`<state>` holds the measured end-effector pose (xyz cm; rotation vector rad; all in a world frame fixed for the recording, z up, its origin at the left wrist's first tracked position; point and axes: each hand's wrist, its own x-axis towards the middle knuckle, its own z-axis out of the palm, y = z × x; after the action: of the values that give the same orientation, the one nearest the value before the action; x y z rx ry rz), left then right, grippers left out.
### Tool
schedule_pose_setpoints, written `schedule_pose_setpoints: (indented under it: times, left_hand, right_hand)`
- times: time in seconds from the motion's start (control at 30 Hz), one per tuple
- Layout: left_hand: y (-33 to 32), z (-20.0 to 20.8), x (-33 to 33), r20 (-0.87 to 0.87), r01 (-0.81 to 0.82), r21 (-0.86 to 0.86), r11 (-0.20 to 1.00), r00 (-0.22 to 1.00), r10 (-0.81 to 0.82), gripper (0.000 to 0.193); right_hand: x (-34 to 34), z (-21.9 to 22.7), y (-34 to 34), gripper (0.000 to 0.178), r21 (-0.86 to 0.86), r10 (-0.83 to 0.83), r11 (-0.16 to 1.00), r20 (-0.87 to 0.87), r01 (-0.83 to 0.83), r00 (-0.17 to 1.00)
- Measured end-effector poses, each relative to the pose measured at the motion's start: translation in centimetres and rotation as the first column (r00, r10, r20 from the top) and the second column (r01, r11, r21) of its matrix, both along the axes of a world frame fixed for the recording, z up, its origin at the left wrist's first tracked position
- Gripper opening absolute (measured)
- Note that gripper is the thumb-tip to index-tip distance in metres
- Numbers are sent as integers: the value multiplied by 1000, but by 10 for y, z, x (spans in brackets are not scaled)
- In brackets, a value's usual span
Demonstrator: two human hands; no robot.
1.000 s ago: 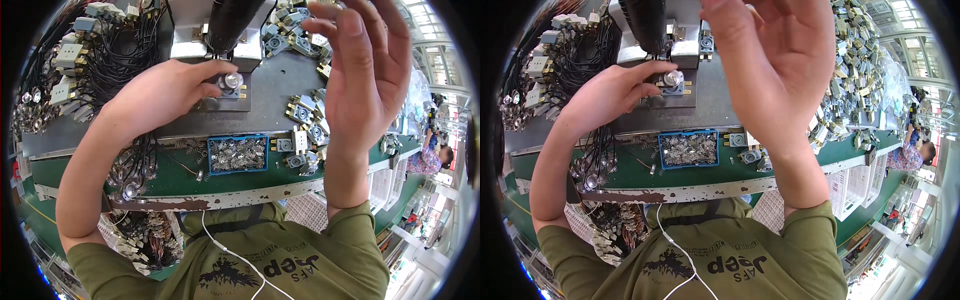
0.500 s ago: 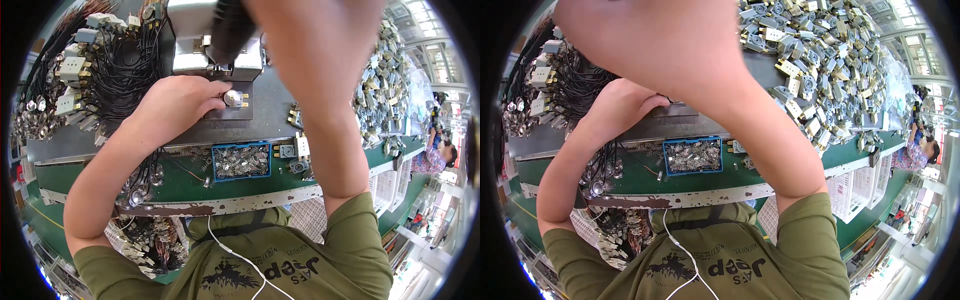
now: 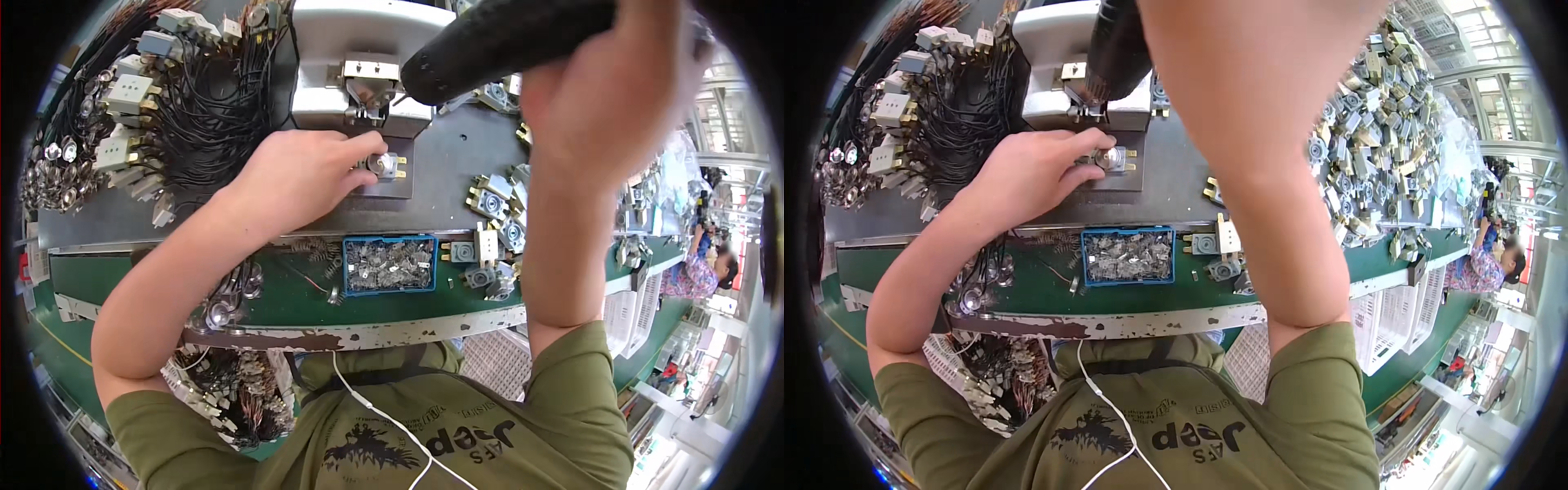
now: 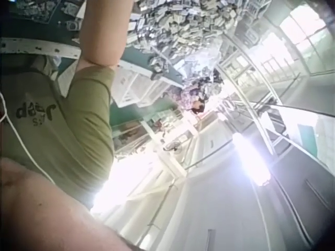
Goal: Assembling small electronic or mechanical components at a factory workstation using a power screwdriver and managing wires.
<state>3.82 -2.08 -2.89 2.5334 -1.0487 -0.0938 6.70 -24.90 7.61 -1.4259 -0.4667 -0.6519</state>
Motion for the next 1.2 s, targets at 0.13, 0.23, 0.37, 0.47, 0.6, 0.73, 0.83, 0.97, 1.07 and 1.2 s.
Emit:
schedule_pose_setpoints:
  times: [0.13,0.23,0.37,0.47,0.6,0.73,0.83,0.97,1.07,1.2]
  left_hand:
    - [3,-2,0,-36,-38,31,999,999,39,28]
    - [3,-2,0,-36,-31,-18,999,999,30,28]
    - [2,-2,2,-68,-38,62,997,997,42,33]
    - [2,-2,2,-60,-34,57,998,997,38,33]
    - [4,-2,1,-58,-31,99,995,998,36,32]
    - [3,-2,-1,-37,-11,58,998,999,13,32]
    - [6,-5,-1,-25,-17,30,999,1000,18,32]
    - [5,-7,0,-2,-5,-22,1000,1000,5,29]
    - [9,-18,-1,34,-14,-72,997,999,16,28]
    - [9,-18,0,51,-11,-132,991,999,18,28]
  right_hand:
    - [-11,2,49,30,25,65,997,50,-67,997]
    - [-3,6,55,29,39,95,994,66,-98,993]
    - [-1,-6,69,17,63,-40,997,-2,40,999]
    - [-4,-8,73,16,76,-7,997,3,7,1000]
    - [-2,-8,81,16,55,-21,998,-48,23,999]
    - [36,-21,81,16,168,285,931,223,-325,932]
    - [21,-13,73,16,146,388,897,188,-417,902]
    - [2,7,85,14,78,28,997,-193,-13,981]
    - [-8,4,85,16,124,49,992,-211,-23,976]
    - [-32,18,72,17,69,-121,984,-400,162,908]
